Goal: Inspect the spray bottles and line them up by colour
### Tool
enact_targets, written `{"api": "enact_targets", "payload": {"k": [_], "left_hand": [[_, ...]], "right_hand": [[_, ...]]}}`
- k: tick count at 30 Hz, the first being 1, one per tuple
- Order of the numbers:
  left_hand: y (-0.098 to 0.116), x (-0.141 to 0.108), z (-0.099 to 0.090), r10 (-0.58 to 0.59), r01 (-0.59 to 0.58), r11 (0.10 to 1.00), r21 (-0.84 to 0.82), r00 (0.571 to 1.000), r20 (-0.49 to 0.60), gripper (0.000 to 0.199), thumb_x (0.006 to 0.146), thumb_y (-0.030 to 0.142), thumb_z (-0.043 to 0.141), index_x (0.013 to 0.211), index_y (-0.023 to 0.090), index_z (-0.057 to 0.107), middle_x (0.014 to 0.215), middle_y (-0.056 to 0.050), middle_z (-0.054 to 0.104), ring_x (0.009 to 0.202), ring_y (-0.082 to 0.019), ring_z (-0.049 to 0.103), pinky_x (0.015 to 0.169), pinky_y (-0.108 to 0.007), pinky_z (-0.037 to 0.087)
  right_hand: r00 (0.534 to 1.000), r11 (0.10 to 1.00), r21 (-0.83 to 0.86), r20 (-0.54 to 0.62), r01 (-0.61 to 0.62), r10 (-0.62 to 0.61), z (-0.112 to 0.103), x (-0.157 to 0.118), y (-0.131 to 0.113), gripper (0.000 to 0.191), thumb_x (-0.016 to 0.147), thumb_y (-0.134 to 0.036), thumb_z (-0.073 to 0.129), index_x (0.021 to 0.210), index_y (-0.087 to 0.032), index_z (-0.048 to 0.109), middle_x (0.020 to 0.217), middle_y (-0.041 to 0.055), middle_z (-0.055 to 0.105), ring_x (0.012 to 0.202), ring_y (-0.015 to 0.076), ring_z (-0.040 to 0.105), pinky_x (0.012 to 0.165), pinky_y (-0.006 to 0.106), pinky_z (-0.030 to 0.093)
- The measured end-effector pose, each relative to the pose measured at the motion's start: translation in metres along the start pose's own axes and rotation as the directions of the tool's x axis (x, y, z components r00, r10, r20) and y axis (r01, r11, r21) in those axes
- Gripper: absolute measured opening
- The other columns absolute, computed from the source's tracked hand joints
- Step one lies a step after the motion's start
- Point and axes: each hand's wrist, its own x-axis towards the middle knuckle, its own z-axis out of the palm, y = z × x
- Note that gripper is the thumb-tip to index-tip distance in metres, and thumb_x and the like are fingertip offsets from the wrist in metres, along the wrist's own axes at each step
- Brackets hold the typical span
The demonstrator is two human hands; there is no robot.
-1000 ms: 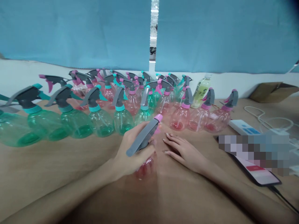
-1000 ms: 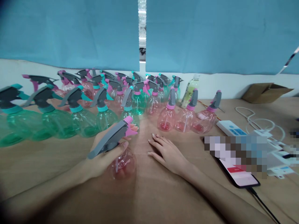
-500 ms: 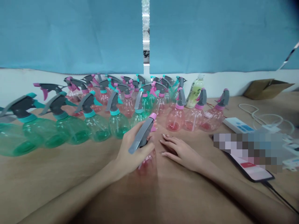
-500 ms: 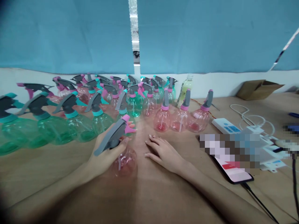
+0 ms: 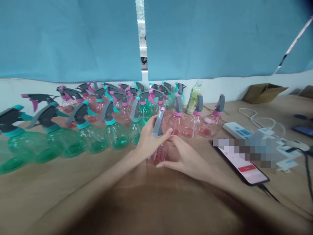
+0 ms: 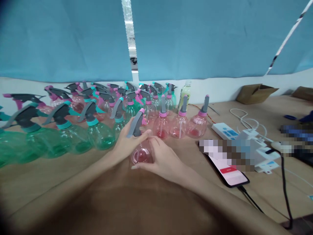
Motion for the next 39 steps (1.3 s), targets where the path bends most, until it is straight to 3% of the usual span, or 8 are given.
{"api": "enact_targets", "payload": {"k": [4,9,12,15,20,34,39], "left_hand": [[0.003,0.006,-0.006,-0.024,0.019,0.997,0.078,0.998,0.063,0.063,0.078,0.039,0.066,0.133,0.023,0.04,0.123,-0.011,0.057,0.105,-0.027,0.057,0.091,-0.044,0.046],[0.001,-0.018,-0.026,-0.047,0.025,0.977,0.212,0.994,0.099,0.074,0.081,0.035,0.063,0.142,0.024,0.023,0.141,-0.012,0.041,0.127,-0.029,0.042,0.103,-0.048,0.038],[-0.004,-0.049,-0.041,-0.029,-0.002,0.965,0.262,0.993,0.115,0.06,0.086,0.03,0.056,0.139,0.027,0.027,0.134,-0.008,0.046,0.124,-0.025,0.045,0.097,-0.043,0.045],[-0.01,-0.078,-0.054,-0.093,0.031,0.964,0.266,0.971,0.221,0.038,0.089,0.026,0.05,0.126,0.03,0.04,0.125,-0.003,0.051,0.114,-0.02,0.053,0.091,-0.037,0.049],[-0.017,-0.103,-0.063,-0.199,0.106,0.951,0.289,0.928,0.314,0.026,0.091,0.022,0.045,0.115,0.031,0.044,0.114,0.001,0.055,0.1,-0.017,0.059,0.085,-0.034,0.051],[-0.01,-0.09,-0.048,-0.231,0.136,0.96,0.244,0.878,0.418,0.027,0.088,0.016,0.047,0.111,0.029,0.048,0.108,0.001,0.055,0.084,-0.014,0.06,0.081,-0.032,0.05],[-0.007,-0.082,-0.04,-0.204,0.119,0.968,0.223,0.887,0.413,0.025,0.087,0.017,0.048,0.109,0.028,0.05,0.107,0.0,0.056,0.082,-0.015,0.06,0.079,-0.033,0.05]], "right_hand": [[0.989,0.992,-0.057,-0.106,-0.11,0.103,0.01,0.01,-0.005,0.06,0.072,-0.055,0.067,0.114,-0.015,0.049,0.116,0.0152,0.059,0.11,0.0308,0.055,0.087,0.047,0.048],[0.989,0.991,-0.118,-0.14,-0.065,0.049,0.016,0.022,-0.002,0.051,0.075,-0.044,0.066,0.114,-0.014,0.05,0.108,0.0129,0.062,0.102,0.0282,0.057,0.084,0.044,0.048],[0.987,0.977,-0.207,-0.161,-0.055,0.021,0.015,0.031,0.005,0.051,0.077,-0.039,0.064,0.119,-0.014,0.048,0.113,0.0141,0.06,0.106,0.0287,0.055,0.087,0.044,0.047],[0.983,0.948,-0.305,-0.178,-0.096,0.042,0.012,0.044,0.012,0.045,0.08,-0.045,0.06,0.112,-0.013,0.052,0.109,0.0146,0.06,0.105,0.0308,0.054,0.083,0.046,0.047],[0.98,0.905,-0.398,-0.179,-0.149,0.082,0.011,0.065,0.019,0.039,0.082,-0.048,0.054,0.105,-0.015,0.054,0.103,0.0135,0.062,0.099,0.0316,0.056,0.075,0.044,0.048],[0.966,0.863,-0.439,-0.17,-0.251,0.195,0.01,0.079,0.015,0.048,0.082,-0.052,0.055,0.111,-0.014,0.053,0.104,0.0151,0.064,0.092,0.0326,0.063,0.064,0.039,0.046],[0.966,0.918,-0.359,-0.243,-0.17,0.083,-0.008,0.056,0.015,0.051,0.083,-0.047,0.055,0.124,-0.018,0.049,0.12,0.0131,0.061,0.101,0.0315,0.061,0.075,0.042,0.048]]}}
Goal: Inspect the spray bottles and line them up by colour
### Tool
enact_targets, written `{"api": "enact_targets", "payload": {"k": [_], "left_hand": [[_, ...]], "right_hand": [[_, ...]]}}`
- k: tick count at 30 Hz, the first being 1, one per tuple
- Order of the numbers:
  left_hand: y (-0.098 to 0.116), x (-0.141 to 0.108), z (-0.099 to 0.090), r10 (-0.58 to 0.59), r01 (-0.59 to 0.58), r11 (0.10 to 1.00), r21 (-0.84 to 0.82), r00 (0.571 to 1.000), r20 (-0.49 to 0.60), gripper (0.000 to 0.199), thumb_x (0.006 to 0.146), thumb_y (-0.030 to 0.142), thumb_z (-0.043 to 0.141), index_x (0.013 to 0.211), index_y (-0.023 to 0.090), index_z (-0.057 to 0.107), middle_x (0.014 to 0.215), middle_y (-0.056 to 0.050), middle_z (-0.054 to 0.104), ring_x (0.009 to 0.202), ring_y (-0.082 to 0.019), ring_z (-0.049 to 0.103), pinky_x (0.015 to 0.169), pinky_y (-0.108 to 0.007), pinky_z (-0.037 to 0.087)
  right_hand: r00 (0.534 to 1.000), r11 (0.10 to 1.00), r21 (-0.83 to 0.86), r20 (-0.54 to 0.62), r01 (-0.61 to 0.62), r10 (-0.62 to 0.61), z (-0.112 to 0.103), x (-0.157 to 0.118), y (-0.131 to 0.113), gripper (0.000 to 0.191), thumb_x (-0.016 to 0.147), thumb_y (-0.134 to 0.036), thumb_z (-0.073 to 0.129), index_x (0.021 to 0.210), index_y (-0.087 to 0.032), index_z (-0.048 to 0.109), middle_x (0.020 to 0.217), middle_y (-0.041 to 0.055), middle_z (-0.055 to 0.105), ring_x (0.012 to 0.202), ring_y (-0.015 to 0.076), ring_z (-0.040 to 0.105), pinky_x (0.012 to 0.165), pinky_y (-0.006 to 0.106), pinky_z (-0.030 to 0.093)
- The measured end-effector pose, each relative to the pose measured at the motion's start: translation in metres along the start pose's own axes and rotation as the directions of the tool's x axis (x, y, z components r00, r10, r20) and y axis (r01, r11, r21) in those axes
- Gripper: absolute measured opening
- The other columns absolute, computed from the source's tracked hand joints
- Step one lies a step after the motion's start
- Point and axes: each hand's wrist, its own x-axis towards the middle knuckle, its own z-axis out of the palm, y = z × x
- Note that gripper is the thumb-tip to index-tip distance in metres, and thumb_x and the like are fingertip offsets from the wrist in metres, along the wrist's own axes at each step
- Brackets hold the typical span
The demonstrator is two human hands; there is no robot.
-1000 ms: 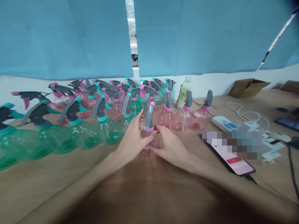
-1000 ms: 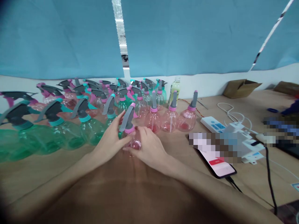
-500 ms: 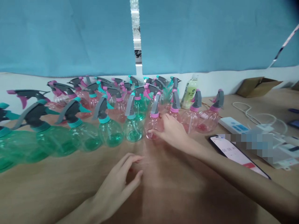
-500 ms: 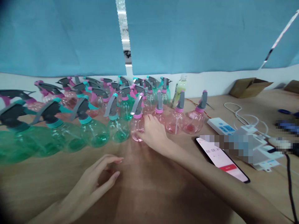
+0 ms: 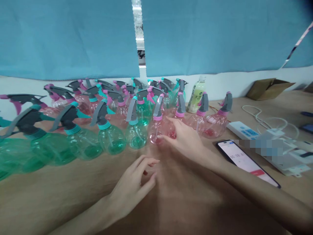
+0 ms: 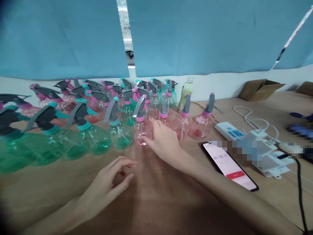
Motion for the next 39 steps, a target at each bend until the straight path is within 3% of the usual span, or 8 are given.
{"api": "enact_targets", "payload": {"k": [6,11,13,17,25,30,34,39], "left_hand": [[0.009,0.01,0.005,0.012,-0.012,1.0,-0.017,1.0,-0.005,0.017,0.089,0.023,0.047,0.106,0.026,0.051,0.104,-0.001,0.057,0.077,-0.014,0.061,0.072,-0.031,0.052],[0.02,0.024,0.01,-0.016,0.011,0.995,-0.098,0.999,-0.05,0.014,0.089,0.025,0.048,0.101,0.024,0.054,0.102,-0.002,0.06,0.077,-0.015,0.062,0.064,-0.027,0.053],[0.023,0.03,0.012,-0.036,0.026,0.99,-0.139,0.997,-0.069,0.012,0.088,0.025,0.049,0.099,0.022,0.055,0.1,-0.003,0.061,0.077,-0.015,0.062,0.062,-0.027,0.052],[0.026,0.038,0.015,-0.068,0.047,0.979,-0.2,0.992,-0.102,0.011,0.087,0.025,0.051,0.096,0.021,0.055,0.094,-0.002,0.062,0.079,-0.015,0.061,0.065,-0.028,0.051],[0.027,0.036,0.016,-0.074,0.039,0.96,-0.277,0.99,-0.117,0.012,0.088,0.028,0.052,0.096,0.022,0.057,0.091,-0.001,0.062,0.082,-0.016,0.06,0.072,-0.031,0.049],[0.032,0.044,0.01,-0.062,0.007,0.947,-0.321,0.985,-0.16,0.016,0.088,0.032,0.05,0.097,0.021,0.057,0.092,-0.004,0.064,0.084,-0.019,0.061,0.075,-0.035,0.049],[0.041,0.058,0.006,-0.026,-0.057,0.952,-0.302,0.964,-0.266,0.016,0.087,0.031,0.052,0.098,0.019,0.054,0.099,-0.004,0.061,0.088,-0.018,0.061,0.081,-0.036,0.049],[0.052,0.076,0.01,0.091,-0.174,0.964,-0.203,0.927,-0.363,0.047,0.078,0.029,0.064,0.12,0.019,0.047,0.127,-0.01,0.051,0.115,-0.024,0.052,0.095,-0.043,0.045]], "right_hand": [[0.979,0.996,0.042,-0.184,-0.076,0.083,-0.025,-0.014,0.04,0.031,0.085,-0.043,0.056,0.105,-0.02,0.061,0.105,0.0084,0.068,0.073,0.0228,0.065,0.072,0.04,0.048],[0.988,0.993,0.083,-0.116,-0.089,0.098,-0.019,-0.005,0.055,0.05,0.081,-0.044,0.06,0.121,-0.015,0.054,0.118,0.0143,0.064,0.103,0.0303,0.061,0.086,0.044,0.045],[0.991,0.99,0.093,-0.071,-0.107,0.114,-0.012,0.002,0.054,0.062,0.081,-0.046,0.061,0.13,-0.013,0.047,0.123,0.0181,0.06,0.112,0.0329,0.056,0.088,0.045,0.044],[0.985,0.984,0.096,-0.078,-0.149,0.157,0.0,0.014,0.052,0.074,0.079,-0.052,0.06,0.134,-0.007,0.041,0.12,0.0235,0.06,0.111,0.037,0.056,0.083,0.046,0.045],[0.974,0.974,0.015,-0.02,-0.227,0.228,0.002,0.019,0.046,0.068,0.08,-0.058,0.054,0.128,-0.01,0.045,0.113,0.0226,0.063,0.103,0.0391,0.061,0.077,0.047,0.046],[0.971,0.969,-0.057,0.006,-0.238,0.239,-0.007,0.002,0.041,0.058,0.08,-0.059,0.053,0.115,-0.013,0.051,0.105,0.0193,0.066,0.093,0.0376,0.064,0.07,0.046,0.047],[0.98,0.977,-0.078,0.013,-0.197,0.198,-0.018,-0.021,0.028,0.049,0.08,-0.06,0.051,0.103,-0.017,0.052,0.096,0.0146,0.066,0.085,0.0339,0.065,0.062,0.04,0.047],[0.981,0.979,-0.087,0.051,-0.183,0.188,-0.029,-0.051,0.001,0.037,0.078,-0.05,0.056,0.097,-0.019,0.051,0.088,0.0087,0.065,0.077,0.0281,0.065,0.055,0.035,0.045]]}}
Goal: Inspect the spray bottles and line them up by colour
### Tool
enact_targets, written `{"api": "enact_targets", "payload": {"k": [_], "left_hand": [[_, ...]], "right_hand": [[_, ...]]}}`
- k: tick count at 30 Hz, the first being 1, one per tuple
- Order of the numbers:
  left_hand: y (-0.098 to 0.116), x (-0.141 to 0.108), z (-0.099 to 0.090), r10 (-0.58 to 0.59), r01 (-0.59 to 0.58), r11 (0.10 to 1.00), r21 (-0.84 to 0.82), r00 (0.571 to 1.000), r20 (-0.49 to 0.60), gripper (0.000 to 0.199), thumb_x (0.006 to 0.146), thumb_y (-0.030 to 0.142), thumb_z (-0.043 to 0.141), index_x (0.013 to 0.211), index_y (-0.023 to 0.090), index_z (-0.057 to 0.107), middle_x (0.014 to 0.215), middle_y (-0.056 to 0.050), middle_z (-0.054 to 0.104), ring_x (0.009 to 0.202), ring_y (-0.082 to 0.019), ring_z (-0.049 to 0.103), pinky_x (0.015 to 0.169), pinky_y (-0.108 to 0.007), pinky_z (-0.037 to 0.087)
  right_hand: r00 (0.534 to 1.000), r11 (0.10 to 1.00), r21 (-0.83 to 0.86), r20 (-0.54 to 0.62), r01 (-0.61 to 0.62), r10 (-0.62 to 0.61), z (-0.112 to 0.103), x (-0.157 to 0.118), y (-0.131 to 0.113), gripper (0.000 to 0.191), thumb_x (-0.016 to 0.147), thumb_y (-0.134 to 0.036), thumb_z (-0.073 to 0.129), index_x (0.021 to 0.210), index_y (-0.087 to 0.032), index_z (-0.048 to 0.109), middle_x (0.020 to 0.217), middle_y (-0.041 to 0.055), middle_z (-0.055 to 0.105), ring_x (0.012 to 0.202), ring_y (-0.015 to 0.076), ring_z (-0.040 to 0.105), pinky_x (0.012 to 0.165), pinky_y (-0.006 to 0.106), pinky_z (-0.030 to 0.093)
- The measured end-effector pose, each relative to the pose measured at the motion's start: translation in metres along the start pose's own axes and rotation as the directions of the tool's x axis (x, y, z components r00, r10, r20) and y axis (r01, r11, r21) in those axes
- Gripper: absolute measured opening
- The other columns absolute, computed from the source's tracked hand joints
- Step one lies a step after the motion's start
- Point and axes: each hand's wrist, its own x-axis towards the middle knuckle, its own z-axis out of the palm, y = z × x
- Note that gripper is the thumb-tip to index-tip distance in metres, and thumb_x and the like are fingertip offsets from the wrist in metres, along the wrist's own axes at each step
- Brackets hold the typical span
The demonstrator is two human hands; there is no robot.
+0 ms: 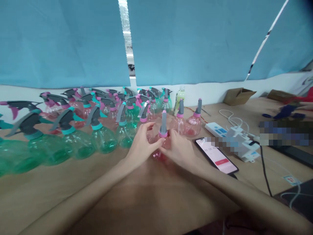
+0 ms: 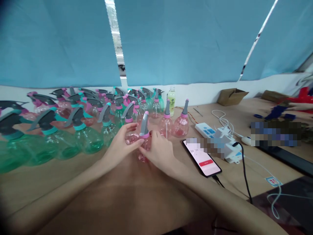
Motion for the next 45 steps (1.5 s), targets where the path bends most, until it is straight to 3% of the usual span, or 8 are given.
{"api": "enact_targets", "payload": {"k": [3,7,16,23,26,31,35,45], "left_hand": [[0.004,0.003,0.005,0.025,-0.025,1.0,-0.011,1.0,0.013,0.057,0.074,0.031,0.068,0.125,0.019,0.043,0.13,-0.013,0.05,0.114,-0.026,0.054,0.092,-0.045,0.047],[0.012,-0.004,-0.003,0.001,-0.001,1.0,-0.015,1.0,0.009,0.041,0.075,0.026,0.064,0.111,0.017,0.047,0.112,-0.01,0.058,0.093,-0.022,0.061,0.084,-0.042,0.05],[-0.004,-0.039,-0.043,0.009,-0.011,0.999,-0.043,1.0,-0.029,0.028,0.079,0.018,0.05,0.106,0.023,0.047,0.093,-0.001,0.056,0.083,-0.018,0.057,0.08,-0.038,0.048],[-0.017,-0.06,-0.085,-0.052,0.05,0.982,-0.184,0.999,-0.008,0.032,0.079,0.02,0.052,0.111,0.025,0.053,0.104,-0.002,0.062,0.089,-0.019,0.063,0.086,-0.038,0.049],[-0.023,-0.066,-0.099,-0.06,0.053,0.985,-0.166,0.997,-0.039,0.032,0.078,0.02,0.051,0.109,0.028,0.056,0.098,0.0,0.064,0.086,-0.019,0.064,0.079,-0.035,0.051],[-0.022,-0.066,-0.102,-0.006,0.005,1.0,-0.024,0.999,-0.047,0.031,0.072,0.019,0.048,0.101,0.023,0.057,0.075,0.002,0.058,0.067,-0.016,0.056,0.066,-0.031,0.047],[-0.017,-0.06,-0.099,0.032,-0.032,0.999,0.006,0.999,-0.006,0.02,0.071,0.017,0.047,0.09,0.019,0.054,0.07,0.004,0.049,0.061,-0.011,0.047,0.06,-0.026,0.041],[-0.015,-0.05,-0.09,-0.009,0.015,0.998,-0.066,0.996,0.087,0.01,0.069,0.018,0.048,0.079,0.019,0.046,0.067,0.004,0.049,0.056,-0.01,0.042,0.053,-0.025,0.033]], "right_hand": [[0.997,0.997,0.005,-0.03,0.077,-0.077,0.001,-0.015,-0.012,0.034,0.075,-0.051,0.058,0.091,-0.021,0.052,0.091,0.008,0.063,0.083,0.0273,0.063,0.056,0.035,0.046],[0.982,0.983,0.024,-0.057,0.184,-0.182,0.008,-0.027,-0.024,0.048,0.074,-0.064,0.055,0.095,-0.021,0.052,0.098,0.0103,0.062,0.092,0.0291,0.059,0.062,0.039,0.05],[0.907,0.905,0.067,-0.015,0.42,-0.42,0.032,-0.039,-0.058,0.068,0.073,-0.077,0.046,0.098,-0.014,0.057,0.091,0.0136,0.063,0.089,0.0305,0.059,0.074,0.045,0.051],[0.812,0.78,0.388,0.122,0.49,-0.571,0.041,-0.033,-0.077,0.072,0.072,-0.068,0.059,0.116,-0.011,0.05,0.106,0.0129,0.063,0.098,0.0264,0.06,0.085,0.041,0.051],[0.754,0.764,0.391,0.221,0.512,-0.619,0.042,-0.022,-0.065,0.071,0.076,-0.065,0.057,0.126,-0.014,0.048,0.122,0.0144,0.058,0.112,0.0274,0.056,0.096,0.044,0.046],[0.761,0.831,0.271,0.336,0.486,-0.555,0.056,-0.012,-0.019,0.074,0.078,-0.063,0.056,0.134,-0.017,0.044,0.141,0.0162,0.045,0.128,0.0301,0.043,0.104,0.049,0.038],[0.762,0.848,0.21,0.372,0.487,-0.53,0.066,-0.017,0.008,0.08,0.076,-0.066,0.057,0.138,-0.018,0.043,0.146,0.0152,0.039,0.133,0.031,0.038,0.107,0.05,0.034],[0.742,0.818,0.237,0.344,0.524,-0.575,0.08,-0.02,0.018,0.086,0.076,-0.067,0.055,0.144,-0.021,0.032,0.151,0.0101,0.03,0.139,0.028,0.026,0.113,0.051,0.023]]}}
